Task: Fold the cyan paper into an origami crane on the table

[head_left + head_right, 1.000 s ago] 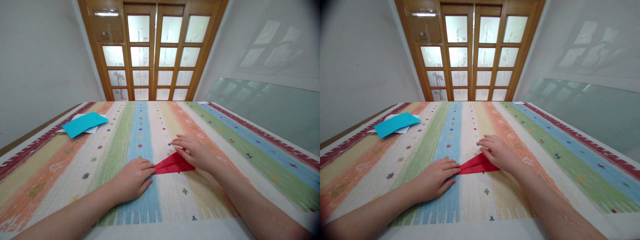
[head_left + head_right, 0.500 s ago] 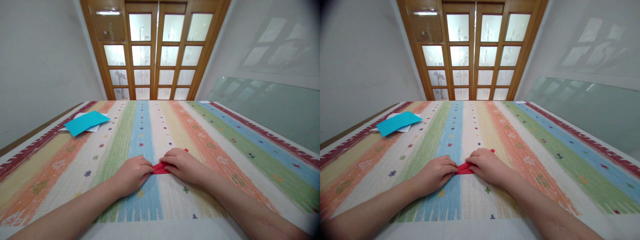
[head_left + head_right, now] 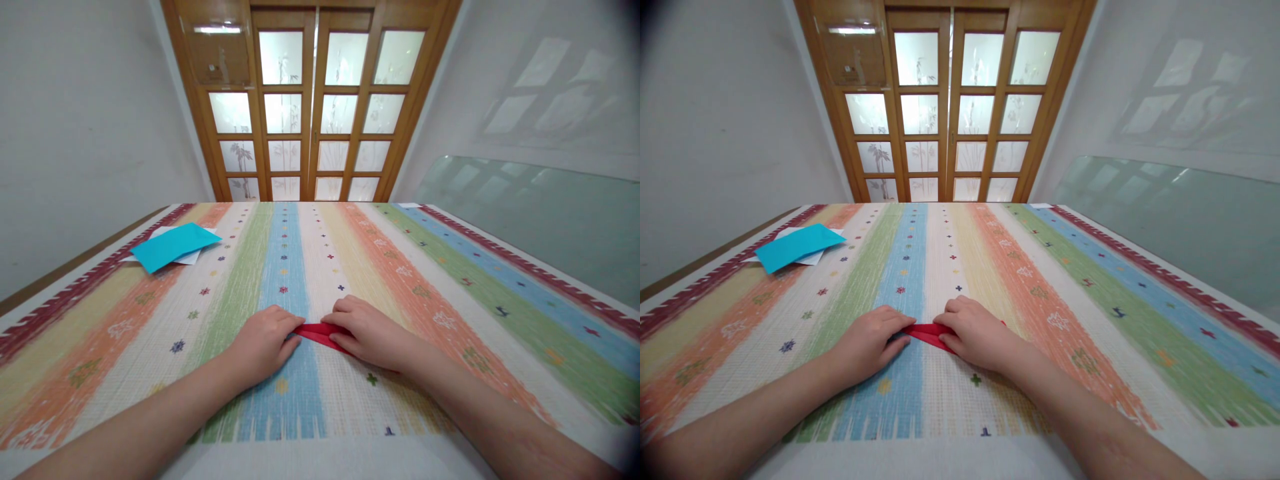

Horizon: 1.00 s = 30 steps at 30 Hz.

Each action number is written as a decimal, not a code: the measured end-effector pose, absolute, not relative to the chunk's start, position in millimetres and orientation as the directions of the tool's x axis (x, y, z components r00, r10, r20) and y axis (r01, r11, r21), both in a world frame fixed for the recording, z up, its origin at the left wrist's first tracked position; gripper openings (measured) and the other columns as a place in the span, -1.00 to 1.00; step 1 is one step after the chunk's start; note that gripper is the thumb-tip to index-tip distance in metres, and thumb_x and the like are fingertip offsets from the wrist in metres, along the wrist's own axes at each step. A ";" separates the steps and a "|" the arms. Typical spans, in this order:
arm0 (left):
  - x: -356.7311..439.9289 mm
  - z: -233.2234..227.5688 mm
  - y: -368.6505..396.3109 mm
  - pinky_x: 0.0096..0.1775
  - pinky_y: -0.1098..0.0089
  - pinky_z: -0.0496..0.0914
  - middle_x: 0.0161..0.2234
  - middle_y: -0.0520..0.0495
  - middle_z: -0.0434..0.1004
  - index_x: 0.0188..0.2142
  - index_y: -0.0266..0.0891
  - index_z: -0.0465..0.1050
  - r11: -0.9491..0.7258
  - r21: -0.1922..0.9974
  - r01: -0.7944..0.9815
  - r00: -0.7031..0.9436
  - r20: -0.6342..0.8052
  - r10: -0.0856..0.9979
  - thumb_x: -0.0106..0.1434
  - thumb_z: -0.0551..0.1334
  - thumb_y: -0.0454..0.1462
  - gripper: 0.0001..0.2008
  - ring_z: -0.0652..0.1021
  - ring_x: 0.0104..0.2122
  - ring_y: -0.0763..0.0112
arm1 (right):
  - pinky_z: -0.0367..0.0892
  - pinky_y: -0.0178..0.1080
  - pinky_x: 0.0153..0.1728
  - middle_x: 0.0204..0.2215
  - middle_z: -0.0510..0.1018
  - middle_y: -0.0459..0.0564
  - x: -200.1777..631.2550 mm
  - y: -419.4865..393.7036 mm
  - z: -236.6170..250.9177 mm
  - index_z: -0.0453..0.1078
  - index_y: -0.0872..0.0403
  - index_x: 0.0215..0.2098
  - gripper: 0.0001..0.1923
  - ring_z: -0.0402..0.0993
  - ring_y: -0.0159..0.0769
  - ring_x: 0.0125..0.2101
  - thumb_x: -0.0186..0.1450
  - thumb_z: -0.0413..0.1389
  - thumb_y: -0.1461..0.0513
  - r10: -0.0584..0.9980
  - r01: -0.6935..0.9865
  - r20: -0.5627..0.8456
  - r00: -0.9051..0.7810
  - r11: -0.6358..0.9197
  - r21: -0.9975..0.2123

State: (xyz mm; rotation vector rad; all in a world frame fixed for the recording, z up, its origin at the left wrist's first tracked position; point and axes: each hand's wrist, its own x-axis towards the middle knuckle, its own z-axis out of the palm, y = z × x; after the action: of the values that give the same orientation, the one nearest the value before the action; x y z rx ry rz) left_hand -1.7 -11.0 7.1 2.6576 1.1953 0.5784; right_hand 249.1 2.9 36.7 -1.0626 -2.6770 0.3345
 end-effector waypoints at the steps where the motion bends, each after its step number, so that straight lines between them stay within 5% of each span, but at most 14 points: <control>1: -1.7 7.0 -10.9 -0.04 0.13 0.43 -0.13 -0.15 0.61 0.03 -0.22 0.49 -0.656 0.304 0.690 0.597 0.273 0.754 0.37 0.20 -0.25 -0.73 0.53 -0.11 0.16 | 0.25 -0.23 -0.26 -0.36 0.50 0.02 248.7 2.7 36.9 0.55 0.07 -0.26 -0.82 0.39 -0.25 -0.30 0.40 0.09 0.27 0.695 0.643 0.137 -0.706 0.710 -0.287; 12: 0.1 6.2 -9.7 -0.12 0.22 0.40 -0.27 -0.10 0.57 -0.24 -0.22 0.51 -0.656 0.285 0.699 0.591 0.288 0.754 0.36 0.16 -0.29 -0.86 0.51 -0.20 0.22 | 0.25 -0.14 -0.13 -0.29 0.56 0.03 242.4 0.4 31.2 0.52 0.07 -0.27 -0.85 0.42 -0.20 -0.21 0.40 0.10 0.28 0.662 0.628 0.250 -0.707 0.750 -0.210; 21: 1.2 10.4 -14.3 -0.27 0.31 0.37 -0.38 -0.06 0.52 -0.25 -0.21 0.46 -0.646 0.268 0.714 0.574 0.304 0.760 0.41 0.11 -0.24 -0.82 0.50 -0.33 0.28 | 0.22 -0.08 -0.05 -0.17 0.60 0.04 239.6 -0.3 30.7 0.42 0.03 0.09 -0.72 0.42 -0.14 -0.13 0.43 0.06 0.28 0.644 0.620 0.291 -0.708 0.763 -0.181; 30: 4.1 25.7 -28.5 -0.15 0.24 0.42 -0.26 -0.13 0.58 -0.16 -0.25 0.46 -0.891 0.216 0.400 0.747 0.486 0.454 0.42 0.08 -0.24 -0.80 0.51 -0.25 0.26 | 0.17 -0.07 -0.09 -0.24 0.54 0.03 246.3 -3.8 36.1 0.51 0.00 -0.22 -0.85 0.31 -0.13 -0.18 0.40 0.09 0.27 0.569 0.616 0.492 -0.659 0.784 -0.082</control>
State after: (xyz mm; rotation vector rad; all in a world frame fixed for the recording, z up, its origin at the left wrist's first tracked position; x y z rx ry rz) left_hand 4.1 -28.5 25.7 2.8437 0.6969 0.8297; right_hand 246.3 -3.8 36.1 -0.8849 -2.4715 -0.1249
